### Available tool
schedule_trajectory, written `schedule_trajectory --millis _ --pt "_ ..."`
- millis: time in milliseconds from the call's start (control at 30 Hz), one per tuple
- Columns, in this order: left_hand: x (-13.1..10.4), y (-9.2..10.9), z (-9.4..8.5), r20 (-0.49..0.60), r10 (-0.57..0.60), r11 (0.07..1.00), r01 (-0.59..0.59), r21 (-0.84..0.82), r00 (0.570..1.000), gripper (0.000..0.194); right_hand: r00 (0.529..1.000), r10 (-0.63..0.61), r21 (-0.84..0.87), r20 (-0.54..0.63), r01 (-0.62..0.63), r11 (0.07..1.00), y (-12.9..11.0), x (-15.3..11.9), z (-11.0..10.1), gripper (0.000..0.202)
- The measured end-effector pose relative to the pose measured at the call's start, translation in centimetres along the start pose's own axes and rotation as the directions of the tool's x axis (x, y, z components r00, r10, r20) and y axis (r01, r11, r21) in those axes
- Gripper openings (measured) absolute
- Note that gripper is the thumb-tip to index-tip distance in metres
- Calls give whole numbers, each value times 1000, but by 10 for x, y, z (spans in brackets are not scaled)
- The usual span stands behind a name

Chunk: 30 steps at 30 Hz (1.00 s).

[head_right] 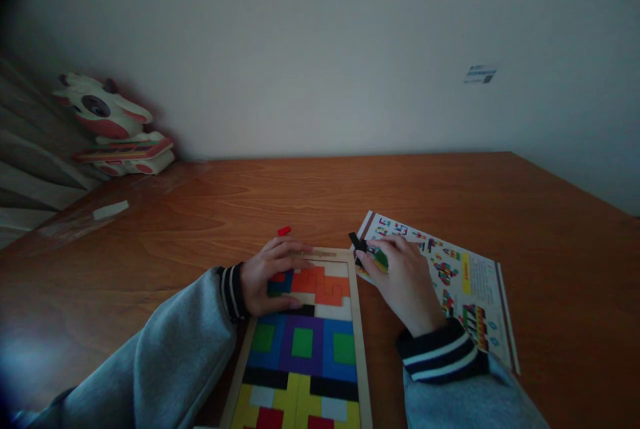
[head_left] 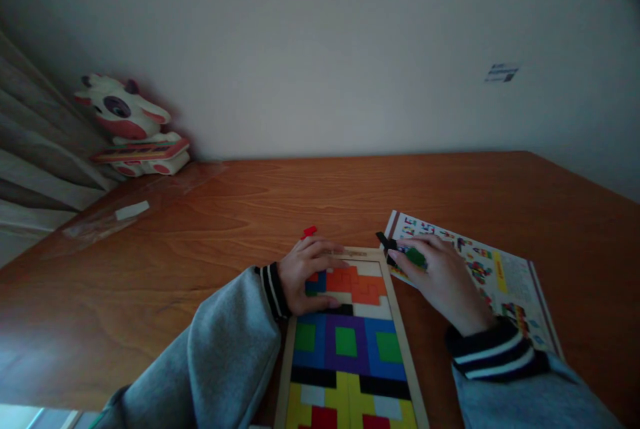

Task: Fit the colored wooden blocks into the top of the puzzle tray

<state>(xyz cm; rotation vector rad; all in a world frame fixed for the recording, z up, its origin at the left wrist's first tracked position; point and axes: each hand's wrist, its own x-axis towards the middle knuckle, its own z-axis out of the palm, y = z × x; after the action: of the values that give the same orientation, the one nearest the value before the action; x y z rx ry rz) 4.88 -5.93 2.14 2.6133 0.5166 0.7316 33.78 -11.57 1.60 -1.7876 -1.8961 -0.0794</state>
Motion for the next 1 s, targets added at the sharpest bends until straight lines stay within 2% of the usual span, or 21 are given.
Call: schedule_trajectory --millis 200,367,467,567,800,1000 --pt "2 1 -3 18 -8 1000 8 -17 1000 59 996 69 -20 60 -67 998 -5 8 6 31" --pt "1 0 -2 37 -5 1000 5 -12 999 59 986 128 101 110 -140 985 -3 14 11 16" --pt "0 -1 -1 31 -2 1000 2 -17 1000 57 978 165 214 130 -190 958 -4 14 10 17" --pt "0 -1 -1 32 -3 1000 4 -27 999 56 972 167 259 166 -206 944 -3 12 7 19" --pt "0 -1 -1 37 0 1000 1 -21 999 55 983 147 106 110 -159 982 8 12 7 21" --pt "0 1 -2 29 26 999 -26 -27 999 51 991 100 10 90 -102 995 3 14 10 30"
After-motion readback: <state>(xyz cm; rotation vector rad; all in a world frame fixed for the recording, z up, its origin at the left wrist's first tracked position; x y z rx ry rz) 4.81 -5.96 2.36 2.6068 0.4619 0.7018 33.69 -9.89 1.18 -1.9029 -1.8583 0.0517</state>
